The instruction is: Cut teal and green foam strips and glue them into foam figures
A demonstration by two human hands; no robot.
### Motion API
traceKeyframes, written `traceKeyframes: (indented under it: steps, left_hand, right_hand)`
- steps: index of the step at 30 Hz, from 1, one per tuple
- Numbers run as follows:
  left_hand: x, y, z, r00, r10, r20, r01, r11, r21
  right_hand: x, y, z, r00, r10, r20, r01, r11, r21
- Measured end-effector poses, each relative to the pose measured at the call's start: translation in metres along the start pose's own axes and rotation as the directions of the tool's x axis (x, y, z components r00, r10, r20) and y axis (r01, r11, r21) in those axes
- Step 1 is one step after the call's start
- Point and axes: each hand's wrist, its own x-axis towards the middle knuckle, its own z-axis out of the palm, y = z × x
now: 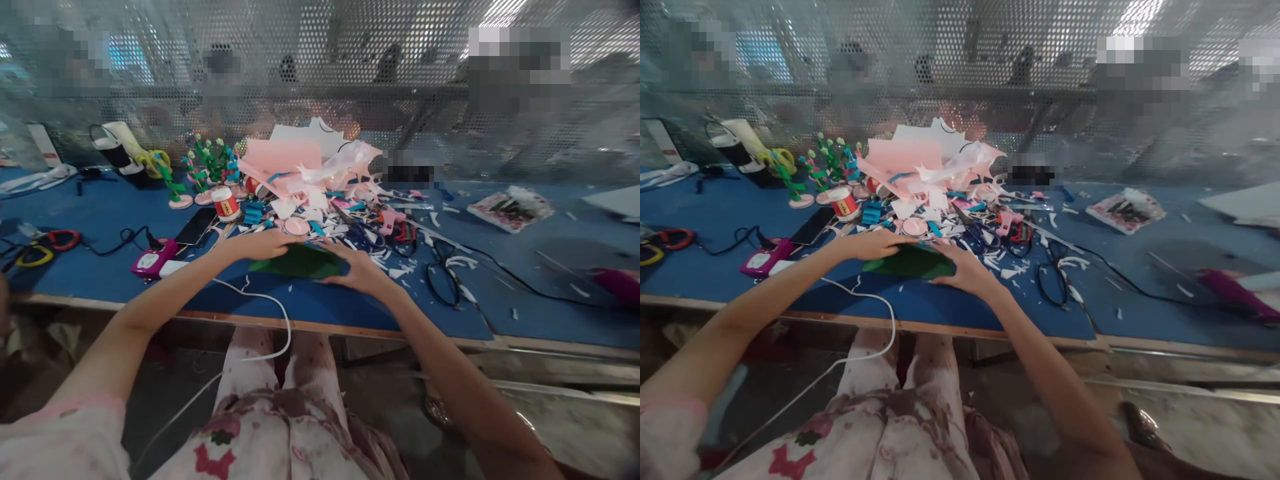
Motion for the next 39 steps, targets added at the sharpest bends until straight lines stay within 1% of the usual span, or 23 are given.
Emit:
traceKeyframes:
  steps: [1,2,4,6,7,9,12,14,16,18,19,20,21,23,25,27,28,29,31,33,35,37,39]
  left_hand:
    - [0.003,-0.007,-0.007,1.000,-0.018,-0.003,0.017,0.999,-0.045]
    - [0.006,-0.013,-0.015,1.000,-0.007,0.004,0.007,0.996,-0.089]
    - [0.013,-0.024,-0.030,1.000,-0.014,0.016,0.017,0.986,-0.169]
    - [0.018,-0.028,-0.045,0.999,-0.045,0.008,0.045,0.971,-0.235]
    - [0.020,-0.028,-0.051,0.999,-0.041,-0.006,0.038,0.966,-0.255]
    - [0.024,-0.025,-0.059,0.998,-0.020,-0.056,0.006,0.969,-0.246]
    - [0.031,-0.023,-0.060,0.986,0.001,-0.166,-0.031,0.984,-0.174]
    - [0.035,-0.027,-0.056,0.976,-0.001,-0.219,-0.041,0.981,-0.187]
    - [0.038,-0.037,-0.054,0.969,0.003,-0.248,-0.071,0.961,-0.266]
    - [0.040,-0.048,-0.054,0.958,0.008,-0.286,-0.114,0.927,-0.357]
    - [0.040,-0.053,-0.054,0.953,0.004,-0.304,-0.130,0.909,-0.397]
    - [0.040,-0.057,-0.054,0.948,-0.005,-0.317,-0.139,0.891,-0.432]
    - [0.040,-0.061,-0.054,0.946,-0.016,-0.322,-0.142,0.875,-0.462]
    - [0.040,-0.065,-0.053,0.950,-0.042,-0.310,-0.130,0.850,-0.511]
    - [0.040,-0.067,-0.051,0.955,-0.068,-0.288,-0.107,0.828,-0.550]
    - [0.041,-0.068,-0.049,0.959,-0.085,-0.270,-0.089,0.814,-0.573]
    - [0.042,-0.069,-0.048,0.962,-0.086,-0.261,-0.084,0.813,-0.576]
    - [0.043,-0.069,-0.048,0.964,-0.081,-0.255,-0.082,0.817,-0.571]
    - [0.044,-0.069,-0.047,0.966,-0.065,-0.249,-0.085,0.834,-0.546]
    - [0.045,-0.065,-0.047,0.965,-0.055,-0.257,-0.087,0.855,-0.511]
    - [0.045,-0.058,-0.047,0.957,-0.078,-0.279,-0.074,0.865,-0.496]
    - [0.043,-0.048,-0.047,0.947,-0.110,-0.301,-0.064,0.855,-0.515]
    - [0.043,-0.036,-0.048,0.945,-0.090,-0.314,-0.094,0.845,-0.526]
  right_hand:
    - [0.004,0.002,-0.004,0.998,0.022,-0.066,-0.019,0.999,0.038]
    - [0.010,0.004,-0.007,0.989,0.052,-0.140,-0.041,0.996,0.077]
    - [0.024,0.008,-0.014,0.954,0.126,-0.272,-0.083,0.983,0.164]
    - [0.042,0.012,-0.020,0.919,0.188,-0.348,-0.083,0.952,0.294]
    - [0.052,0.014,-0.023,0.898,0.214,-0.384,-0.067,0.930,0.360]
    - [0.069,0.019,-0.028,0.858,0.259,-0.443,-0.029,0.886,0.463]
    - [0.084,0.028,-0.029,0.816,0.333,-0.472,-0.008,0.823,0.567]
    - [0.085,0.034,-0.027,0.801,0.395,-0.450,-0.018,0.767,0.642]
    - [0.081,0.039,-0.024,0.806,0.448,-0.386,-0.037,0.690,0.723]
    - [0.075,0.043,-0.023,0.824,0.464,-0.324,-0.045,0.625,0.779]
    - [0.073,0.043,-0.023,0.829,0.456,-0.324,-0.035,0.620,0.784]
    - [0.071,0.044,-0.024,0.832,0.435,-0.343,-0.014,0.636,0.772]
    - [0.070,0.044,-0.025,0.838,0.400,-0.372,0.010,0.669,0.744]
    - [0.069,0.043,-0.025,0.857,0.287,-0.428,0.067,0.762,0.644]
    - [0.068,0.041,-0.023,0.892,0.176,-0.416,0.104,0.816,0.568]
    - [0.069,0.038,-0.017,0.928,0.120,-0.353,0.116,0.806,0.580]
    - [0.070,0.036,-0.014,0.936,0.121,-0.331,0.116,0.782,0.613]
    - [0.070,0.034,-0.011,0.933,0.140,-0.331,0.118,0.750,0.651]
    - [0.072,0.029,-0.007,0.898,0.225,-0.378,0.123,0.697,0.706]
    - [0.073,0.024,-0.004,0.842,0.337,-0.422,0.081,0.693,0.716]
    - [0.072,0.020,-0.004,0.798,0.425,-0.428,0.009,0.701,0.713]
    - [0.072,0.016,-0.003,0.770,0.489,-0.411,-0.039,0.679,0.733]
    - [0.071,0.013,-0.001,0.756,0.527,-0.389,-0.053,0.641,0.766]
